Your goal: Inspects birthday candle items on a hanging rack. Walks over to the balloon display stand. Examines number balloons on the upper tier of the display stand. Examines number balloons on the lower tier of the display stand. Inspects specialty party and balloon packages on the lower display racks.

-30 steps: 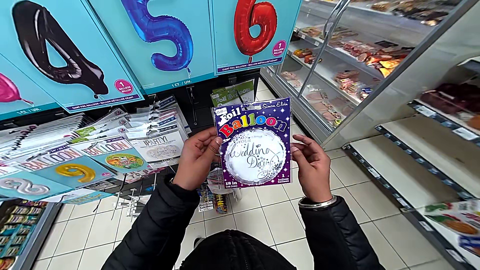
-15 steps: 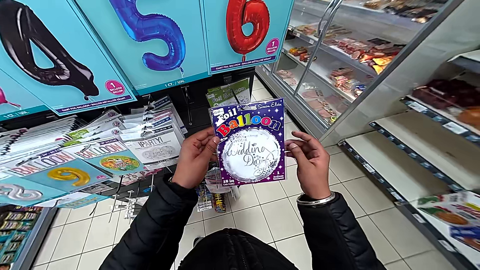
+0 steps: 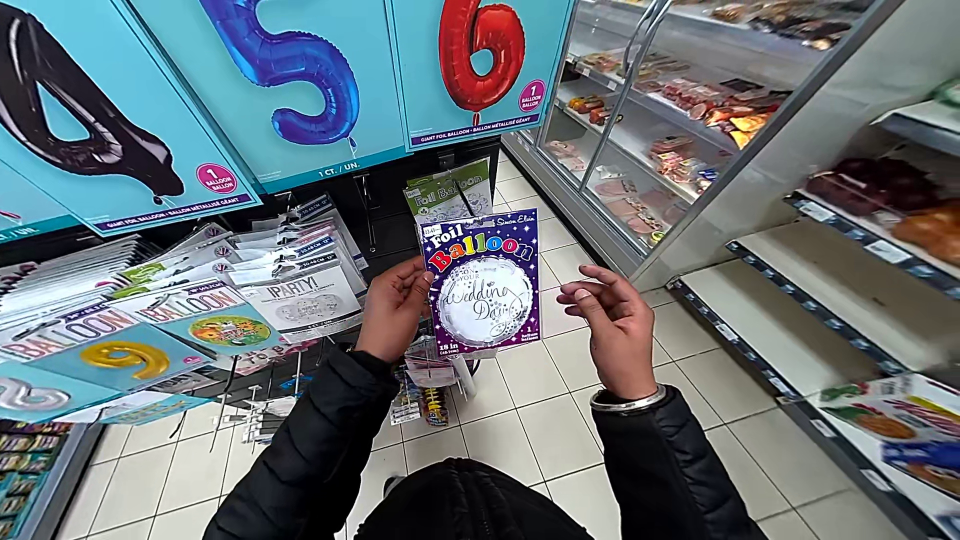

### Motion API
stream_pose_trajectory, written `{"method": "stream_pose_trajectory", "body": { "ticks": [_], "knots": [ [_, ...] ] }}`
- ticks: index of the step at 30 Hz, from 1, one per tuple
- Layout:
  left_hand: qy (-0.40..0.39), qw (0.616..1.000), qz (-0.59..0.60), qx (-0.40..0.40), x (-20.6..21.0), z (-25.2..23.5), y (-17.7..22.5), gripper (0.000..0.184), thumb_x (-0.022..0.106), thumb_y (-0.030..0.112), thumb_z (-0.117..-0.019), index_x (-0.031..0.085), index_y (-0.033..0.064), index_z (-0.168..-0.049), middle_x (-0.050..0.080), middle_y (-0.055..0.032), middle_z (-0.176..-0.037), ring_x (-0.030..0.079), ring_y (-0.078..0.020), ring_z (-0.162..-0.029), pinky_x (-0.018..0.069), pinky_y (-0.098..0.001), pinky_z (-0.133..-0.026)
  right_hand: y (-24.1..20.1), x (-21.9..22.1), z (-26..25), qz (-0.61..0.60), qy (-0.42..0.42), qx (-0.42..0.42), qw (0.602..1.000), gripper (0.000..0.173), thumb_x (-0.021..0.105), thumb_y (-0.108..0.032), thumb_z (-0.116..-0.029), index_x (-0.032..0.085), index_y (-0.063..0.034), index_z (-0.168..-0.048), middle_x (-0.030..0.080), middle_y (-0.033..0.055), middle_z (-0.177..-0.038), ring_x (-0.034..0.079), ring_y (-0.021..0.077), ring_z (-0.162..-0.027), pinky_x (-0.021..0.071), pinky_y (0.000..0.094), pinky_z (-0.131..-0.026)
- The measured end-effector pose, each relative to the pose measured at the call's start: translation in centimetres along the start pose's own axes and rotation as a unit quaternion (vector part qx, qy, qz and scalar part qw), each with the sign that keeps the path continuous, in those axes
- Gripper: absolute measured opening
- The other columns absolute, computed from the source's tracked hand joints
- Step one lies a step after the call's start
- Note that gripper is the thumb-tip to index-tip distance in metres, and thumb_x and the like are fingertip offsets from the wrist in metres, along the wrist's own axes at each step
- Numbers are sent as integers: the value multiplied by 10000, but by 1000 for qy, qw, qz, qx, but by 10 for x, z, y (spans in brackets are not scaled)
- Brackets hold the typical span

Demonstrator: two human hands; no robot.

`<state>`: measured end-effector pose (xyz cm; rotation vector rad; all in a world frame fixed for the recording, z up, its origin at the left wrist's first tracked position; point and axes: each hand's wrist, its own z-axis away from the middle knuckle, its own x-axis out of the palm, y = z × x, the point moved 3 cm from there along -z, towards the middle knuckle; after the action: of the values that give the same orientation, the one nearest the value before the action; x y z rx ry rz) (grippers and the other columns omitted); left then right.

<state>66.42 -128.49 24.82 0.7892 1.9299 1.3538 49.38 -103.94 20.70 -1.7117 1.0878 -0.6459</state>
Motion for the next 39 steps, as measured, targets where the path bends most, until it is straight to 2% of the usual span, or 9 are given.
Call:
{"method": "stream_pose_trajectory", "body": {
  "ticks": [6,10,13,19,24,29,34,37,39],
  "knots": [
    [94,992,-61,51,6,-29,-17,264,573,97,-1041,655,10,-1277,763,-82,-1055,753,-146,-882,651,-344,-788,9,-2,-6,-24,-6,-23,999,358,558,-103,-1020,572,-46,-1373,732,108,-1085,727,237,-942,633,381,-791],
    [157,979,-118,63,14,-46,-31,295,561,134,-1047,648,9,-1299,756,-95,-1098,735,-119,-972,600,-337,-911,-2,-2,3,1,-14,11,1000,379,559,-105,-1029,558,-110,-1408,739,44,-1088,730,168,-913,621,305,-770],
    [184,973,-127,63,15,-59,-44,288,562,158,-1051,655,25,-1289,763,-82,-1090,738,-117,-975,600,-342,-916,10,-3,-4,-22,-13,-13,1000,360,562,-100,-1018,577,-55,-1374,733,102,-1070,727,231,-928,632,372,-788],
    [183,974,-100,82,11,-59,-54,362,615,149,-1027,594,14,-1362,741,-86,-1169,719,-111,-1056,589,-317,-964,19,2,-5,-24,-25,-3,999,352,575,-116,-1021,578,-51,-1367,731,109,-1064,727,244,-933,635,398,-792],
    [151,985,-73,49,4,-6,-59,464,593,97,-1022,486,1,-1463,645,-130,-1362,652,-185,-1225,550,-372,-1053,25,20,1,-34,-54,18,998,325,577,-127,-1019,599,-44,-1333,730,112,-1058,728,243,-930,636,404,-795],
    [89,995,0,-35,-7,78,-79,379,526,92,-1045,531,31,-1419,680,-118,-1295,712,-253,-1098,602,-450,-968,58,47,4,-26,-96,39,994,280,575,-136,-1023,649,-45,-1277,731,101,-1055,724,224,-903,633,389,-782],
    [136,982,59,-116,-33,143,-108,300,576,87,-1015,622,-9,-1295,731,-163,-1155,742,-310,-987,631,-475,-894,122,77,-13,72,-134,37,988,273,599,-129,-1010,655,-60,-1268,732,86,-1108,717,169,-923,615,379,-808],
    [177,972,76,-134,-50,171,-111,310,587,94,-999,630,-19,-1284,726,-183,-1141,736,-332,-975,630,-474,-880,159,96,-38,141,-175,-4,974,344,605,-105,-979,643,-35,-1314,680,137,-1282,697,232,-1090,598,441,-912],
    [202,967,77,-134,-58,184,-109,310,580,71,-998,623,-32,-1287,724,-196,-1149,737,-347,-982,631,-478,-887,178,111,-54,182,-196,-40,963,361,605,-97,-970,644,-39,-1324,663,170,-1299,682,292,-1111,578,497,-928]
  ]
}}
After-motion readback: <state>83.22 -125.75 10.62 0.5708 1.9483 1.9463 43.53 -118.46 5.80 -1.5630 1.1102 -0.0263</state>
